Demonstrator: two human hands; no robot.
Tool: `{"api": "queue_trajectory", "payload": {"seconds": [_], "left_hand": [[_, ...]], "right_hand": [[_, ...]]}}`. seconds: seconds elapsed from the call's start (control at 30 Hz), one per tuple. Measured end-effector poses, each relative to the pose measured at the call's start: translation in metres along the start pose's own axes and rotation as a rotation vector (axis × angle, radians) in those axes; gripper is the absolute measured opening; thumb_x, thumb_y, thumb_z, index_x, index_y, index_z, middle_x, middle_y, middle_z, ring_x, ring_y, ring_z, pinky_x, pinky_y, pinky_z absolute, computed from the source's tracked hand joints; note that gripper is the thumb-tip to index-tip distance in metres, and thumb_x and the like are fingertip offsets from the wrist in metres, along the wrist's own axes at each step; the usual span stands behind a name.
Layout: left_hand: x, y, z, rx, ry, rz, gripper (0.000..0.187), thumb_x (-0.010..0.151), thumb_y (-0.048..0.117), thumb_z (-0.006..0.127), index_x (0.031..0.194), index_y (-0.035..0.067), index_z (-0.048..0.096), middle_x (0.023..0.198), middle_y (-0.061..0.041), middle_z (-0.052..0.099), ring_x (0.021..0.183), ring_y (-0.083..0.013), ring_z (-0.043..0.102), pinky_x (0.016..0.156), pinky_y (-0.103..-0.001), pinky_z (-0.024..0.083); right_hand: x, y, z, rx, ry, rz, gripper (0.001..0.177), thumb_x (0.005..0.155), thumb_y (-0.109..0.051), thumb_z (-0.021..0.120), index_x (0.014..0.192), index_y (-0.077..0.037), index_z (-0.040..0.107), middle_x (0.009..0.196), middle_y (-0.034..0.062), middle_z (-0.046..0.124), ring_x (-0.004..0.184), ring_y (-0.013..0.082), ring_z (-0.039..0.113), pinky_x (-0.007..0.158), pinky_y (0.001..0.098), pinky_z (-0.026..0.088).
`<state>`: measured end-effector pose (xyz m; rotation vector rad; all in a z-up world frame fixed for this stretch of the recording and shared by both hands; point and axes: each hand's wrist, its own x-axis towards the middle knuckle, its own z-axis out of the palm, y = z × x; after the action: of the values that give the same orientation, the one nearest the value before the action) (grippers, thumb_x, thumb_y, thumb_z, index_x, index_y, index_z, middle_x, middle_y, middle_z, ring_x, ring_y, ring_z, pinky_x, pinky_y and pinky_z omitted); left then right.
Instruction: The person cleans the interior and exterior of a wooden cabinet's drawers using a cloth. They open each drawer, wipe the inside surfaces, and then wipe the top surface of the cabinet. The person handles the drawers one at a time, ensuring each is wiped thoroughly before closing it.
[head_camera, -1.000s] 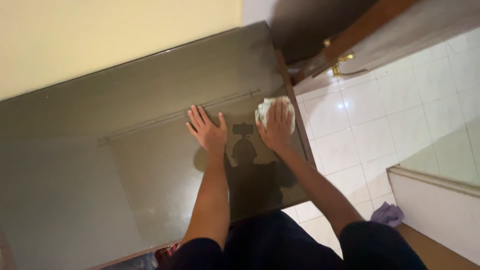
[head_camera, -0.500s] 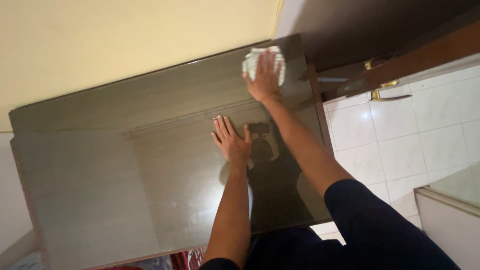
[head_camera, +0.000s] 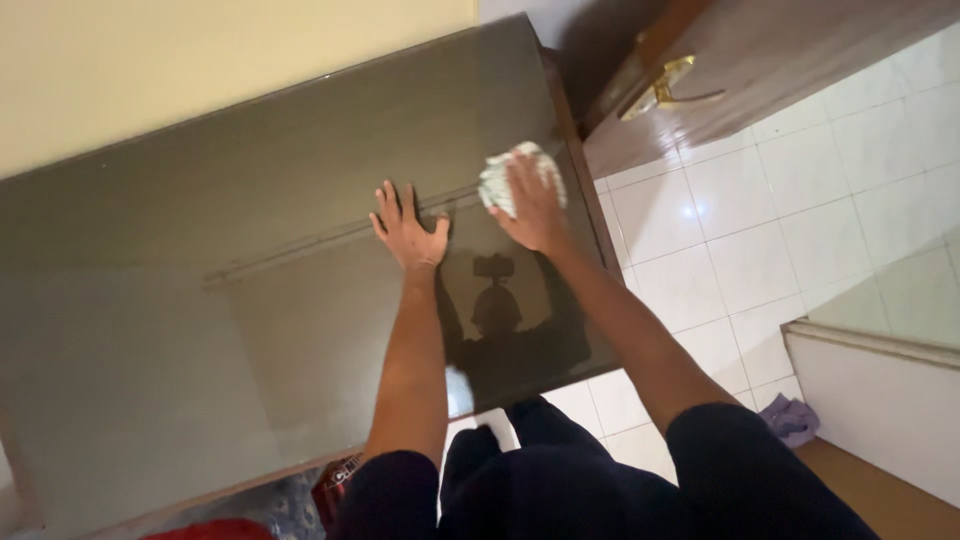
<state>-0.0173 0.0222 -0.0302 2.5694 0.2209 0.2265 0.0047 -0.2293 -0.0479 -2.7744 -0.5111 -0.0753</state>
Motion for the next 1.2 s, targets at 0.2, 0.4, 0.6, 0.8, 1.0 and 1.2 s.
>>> {"api": "queue_trajectory", "payload": {"seconds": [0.2, 0.4, 0.6, 0.8, 1.0, 1.2], "left_hand": [[-0.035, -0.044, -0.017, 0.053, -0.22, 0.187, 0.098, 0.088, 0.062, 0.064, 0.159, 0.002, 0.035, 0.172, -0.018, 0.017, 0.16, -0.0357, 0.013, 0.128, -0.055, 0.011], [-0.179, -0.063, -0.047, 0.246, -0.254, 0.251, 0.104, 0.093, 0.075, 0.046, 0.162, -0.001, 0.023, 0.171, -0.02, 0.011, 0.159, -0.0355, 0.007, 0.127, -0.053, 0.008], [-0.286, -0.085, -0.07, 0.163, -0.268, 0.239, 0.092, 0.101, 0.067, 0.039, 0.164, 0.001, 0.022, 0.174, -0.017, 0.01, 0.161, -0.0338, 0.005, 0.129, -0.053, 0.005], [-0.328, -0.084, -0.078, 0.291, -0.392, 0.2, 0.097, 0.099, 0.066, 0.041, 0.163, -0.002, 0.014, 0.172, -0.021, 0.001, 0.158, -0.037, -0.003, 0.125, -0.054, 0.0], [-0.327, -0.081, -0.097, 0.253, -0.496, 0.203, 0.118, 0.083, 0.075, 0.059, 0.163, 0.002, 0.014, 0.172, -0.017, -0.001, 0.159, -0.0335, -0.003, 0.127, -0.052, 0.002], [-0.322, -0.088, -0.102, 0.306, -0.562, 0.236, 0.131, 0.068, 0.065, 0.082, 0.164, 0.005, 0.016, 0.172, -0.016, -0.001, 0.159, -0.0334, -0.001, 0.126, -0.053, 0.009]], "right_hand": [[-0.114, 0.031, -0.013, -0.094, 0.035, 0.202, 0.088, 0.1, -0.053, 0.057, 0.16, 0.004, 0.027, 0.169, 0.0274, 0.018, 0.157, 0.0473, 0.016, 0.122, 0.0658, 0.014], [-0.212, -0.003, -0.004, -0.081, 0.067, 0.364, 0.09, 0.101, -0.056, 0.054, 0.16, 0.005, 0.025, 0.168, 0.0287, 0.016, 0.156, 0.0483, 0.013, 0.121, 0.0664, 0.014], [-0.311, -0.049, -0.001, -0.184, 0.084, 0.348, 0.084, 0.104, -0.053, 0.05, 0.159, 0.005, 0.025, 0.168, 0.0282, 0.018, 0.154, 0.0483, 0.016, 0.117, 0.0686, 0.02], [-0.344, -0.07, 0.01, -0.004, 0.054, 0.396, 0.065, 0.107, -0.039, 0.049, 0.156, 0.001, 0.035, 0.166, 0.0267, 0.027, 0.153, 0.049, 0.022, 0.115, 0.0697, 0.026], [-0.344, -0.146, 0.048, -0.006, 0.243, 0.117, 0.066, 0.103, -0.031, 0.055, 0.155, 0.003, 0.036, 0.164, 0.0246, 0.032, 0.153, 0.0432, 0.025, 0.12, 0.0611, 0.028], [-0.34, -0.241, 0.04, 0.139, -0.058, 0.136, 0.059, 0.105, -0.029, 0.052, 0.156, -0.003, 0.036, 0.167, 0.0189, 0.025, 0.154, 0.0375, 0.021, 0.122, 0.055, 0.02]]}}
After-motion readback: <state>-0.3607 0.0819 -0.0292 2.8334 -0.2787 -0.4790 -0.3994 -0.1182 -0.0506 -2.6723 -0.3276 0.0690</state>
